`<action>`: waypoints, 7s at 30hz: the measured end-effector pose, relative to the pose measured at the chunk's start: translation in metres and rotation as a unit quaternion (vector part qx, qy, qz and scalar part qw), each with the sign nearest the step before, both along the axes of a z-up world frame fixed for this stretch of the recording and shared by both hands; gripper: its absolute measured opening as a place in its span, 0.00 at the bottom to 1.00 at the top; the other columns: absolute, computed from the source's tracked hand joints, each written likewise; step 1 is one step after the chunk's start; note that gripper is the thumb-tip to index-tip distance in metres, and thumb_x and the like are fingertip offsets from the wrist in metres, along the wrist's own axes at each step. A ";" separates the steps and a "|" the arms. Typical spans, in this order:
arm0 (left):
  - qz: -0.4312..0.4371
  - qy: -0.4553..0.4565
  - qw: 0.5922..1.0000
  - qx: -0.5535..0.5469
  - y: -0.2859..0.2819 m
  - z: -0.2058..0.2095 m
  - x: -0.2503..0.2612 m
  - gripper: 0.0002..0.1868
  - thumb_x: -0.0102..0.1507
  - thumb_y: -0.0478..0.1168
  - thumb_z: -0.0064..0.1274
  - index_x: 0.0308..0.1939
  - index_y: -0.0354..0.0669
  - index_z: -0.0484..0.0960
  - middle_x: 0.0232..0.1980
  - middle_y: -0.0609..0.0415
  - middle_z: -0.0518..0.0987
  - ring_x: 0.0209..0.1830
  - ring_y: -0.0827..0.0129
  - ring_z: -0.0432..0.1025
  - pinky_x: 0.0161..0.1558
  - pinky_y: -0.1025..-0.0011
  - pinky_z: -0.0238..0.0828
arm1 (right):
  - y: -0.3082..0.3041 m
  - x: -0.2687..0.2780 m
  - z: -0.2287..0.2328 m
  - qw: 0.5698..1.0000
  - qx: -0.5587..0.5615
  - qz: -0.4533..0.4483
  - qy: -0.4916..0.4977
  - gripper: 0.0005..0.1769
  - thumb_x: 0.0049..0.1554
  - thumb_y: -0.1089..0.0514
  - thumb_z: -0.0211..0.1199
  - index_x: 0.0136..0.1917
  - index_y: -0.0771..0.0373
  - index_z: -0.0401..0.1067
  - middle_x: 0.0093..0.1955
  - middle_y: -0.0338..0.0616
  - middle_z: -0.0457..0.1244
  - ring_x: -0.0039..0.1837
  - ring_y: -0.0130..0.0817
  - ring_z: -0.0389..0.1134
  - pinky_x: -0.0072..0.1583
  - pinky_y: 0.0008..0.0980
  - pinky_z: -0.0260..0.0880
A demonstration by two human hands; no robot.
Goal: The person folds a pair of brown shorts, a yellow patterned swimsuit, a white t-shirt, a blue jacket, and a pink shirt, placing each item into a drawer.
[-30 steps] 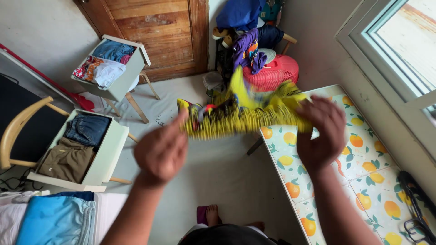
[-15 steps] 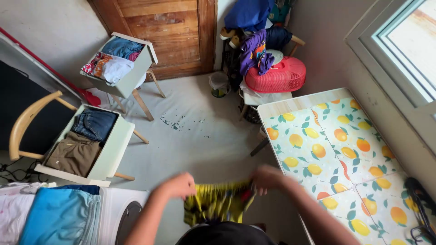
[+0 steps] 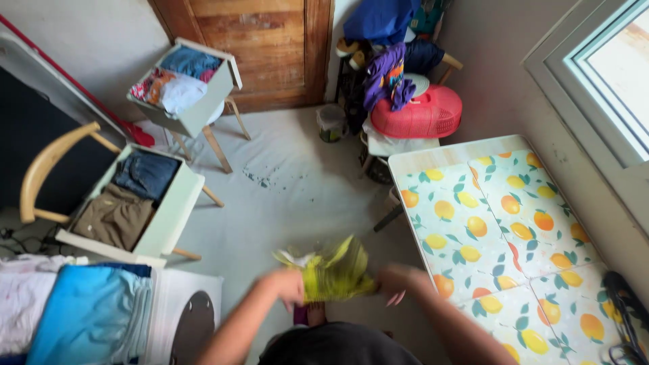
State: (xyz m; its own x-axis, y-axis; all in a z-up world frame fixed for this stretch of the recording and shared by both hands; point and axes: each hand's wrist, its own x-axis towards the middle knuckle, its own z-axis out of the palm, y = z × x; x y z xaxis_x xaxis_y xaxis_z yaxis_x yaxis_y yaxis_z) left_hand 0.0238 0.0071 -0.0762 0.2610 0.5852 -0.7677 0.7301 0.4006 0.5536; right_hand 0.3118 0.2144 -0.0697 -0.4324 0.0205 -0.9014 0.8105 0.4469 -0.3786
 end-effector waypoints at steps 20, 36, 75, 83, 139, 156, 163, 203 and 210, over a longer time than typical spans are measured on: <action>0.181 0.201 0.619 0.738 0.090 0.141 -0.016 0.08 0.70 0.35 0.49 0.48 0.36 0.81 0.58 0.43 0.82 0.39 0.55 0.79 0.39 0.63 0.77 | 0.059 -0.051 0.141 0.615 0.539 -0.296 0.493 0.11 0.65 0.63 0.52 0.56 0.65 0.74 0.54 0.57 0.68 0.59 0.54 0.70 0.62 0.45 0.69; 0.171 0.225 0.844 0.456 0.040 0.198 -0.032 0.07 0.63 0.39 0.50 0.34 0.40 0.81 0.43 0.43 0.82 0.37 0.51 0.77 0.40 0.58 0.74 | 0.066 -0.005 0.149 0.896 0.336 -0.138 0.256 0.13 0.50 0.61 0.65 0.49 0.53 0.82 0.45 0.49 0.72 0.49 0.45 0.75 0.53 0.41 0.74; 0.144 -0.258 0.879 0.375 0.214 0.236 0.134 0.14 0.66 0.38 0.58 0.55 0.41 0.84 0.39 0.61 0.83 0.35 0.82 0.73 0.41 0.78 0.74 | -0.074 0.220 0.168 0.566 0.279 -0.667 0.396 0.12 0.63 0.62 0.59 0.59 0.69 0.74 0.46 0.39 0.71 0.48 0.22 0.70 0.52 0.25 0.74; -0.003 -0.241 0.905 0.350 0.281 0.242 0.260 0.14 0.66 0.41 0.56 0.54 0.42 0.84 0.39 0.60 0.83 0.31 0.77 0.69 0.37 0.75 0.70 | -0.104 0.326 0.187 0.507 0.274 -0.746 0.334 0.12 0.62 0.58 0.61 0.55 0.67 0.76 0.40 0.36 0.69 0.41 0.21 0.65 0.43 0.26 0.67; 0.156 -0.010 0.955 0.250 0.275 -0.116 0.312 0.11 0.59 0.39 0.61 0.39 0.39 0.76 0.37 0.47 0.81 0.38 0.59 0.76 0.42 0.65 0.72 | 0.242 0.396 -0.064 0.787 0.544 -0.268 0.112 0.19 0.50 0.65 0.63 0.54 0.52 0.78 0.56 0.43 0.66 0.64 0.45 0.64 0.63 0.42 0.65; 0.214 -0.127 0.904 0.348 0.257 -0.026 0.331 0.11 0.61 0.38 0.63 0.43 0.36 0.80 0.36 0.52 0.82 0.34 0.66 0.76 0.38 0.69 0.74 | 0.221 0.413 -0.017 0.749 0.424 -0.463 0.213 0.13 0.51 0.65 0.61 0.51 0.62 0.76 0.51 0.48 0.66 0.55 0.49 0.68 0.57 0.43 0.69; -0.072 -0.265 0.855 0.440 0.205 0.053 0.401 0.14 0.53 0.37 0.66 0.40 0.42 0.80 0.40 0.48 0.81 0.39 0.53 0.78 0.41 0.62 0.77 | 0.170 0.466 0.005 0.688 0.423 -0.539 0.239 0.12 0.54 0.64 0.62 0.51 0.55 0.78 0.54 0.48 0.61 0.48 0.40 0.69 0.54 0.38 0.71; -0.366 -0.104 0.771 0.511 0.196 -0.065 0.453 0.38 0.65 0.52 0.49 0.73 0.31 0.63 0.79 0.39 0.55 0.81 0.50 0.45 0.76 0.47 0.38 | -0.114 0.380 -0.062 0.634 0.575 -0.501 0.130 0.46 0.58 0.45 0.60 0.79 0.72 0.48 0.83 0.63 0.41 0.85 0.56 0.37 0.79 0.55 0.35; -0.302 -0.104 0.756 0.572 0.257 -0.069 0.543 0.30 0.69 0.40 0.46 0.75 0.34 0.64 0.80 0.41 0.61 0.84 0.52 0.52 0.82 0.53 0.45 | -0.024 0.421 -0.062 0.578 0.624 -0.502 0.155 0.41 0.63 0.49 0.59 0.81 0.69 0.49 0.85 0.58 0.43 0.86 0.54 0.40 0.83 0.52 0.40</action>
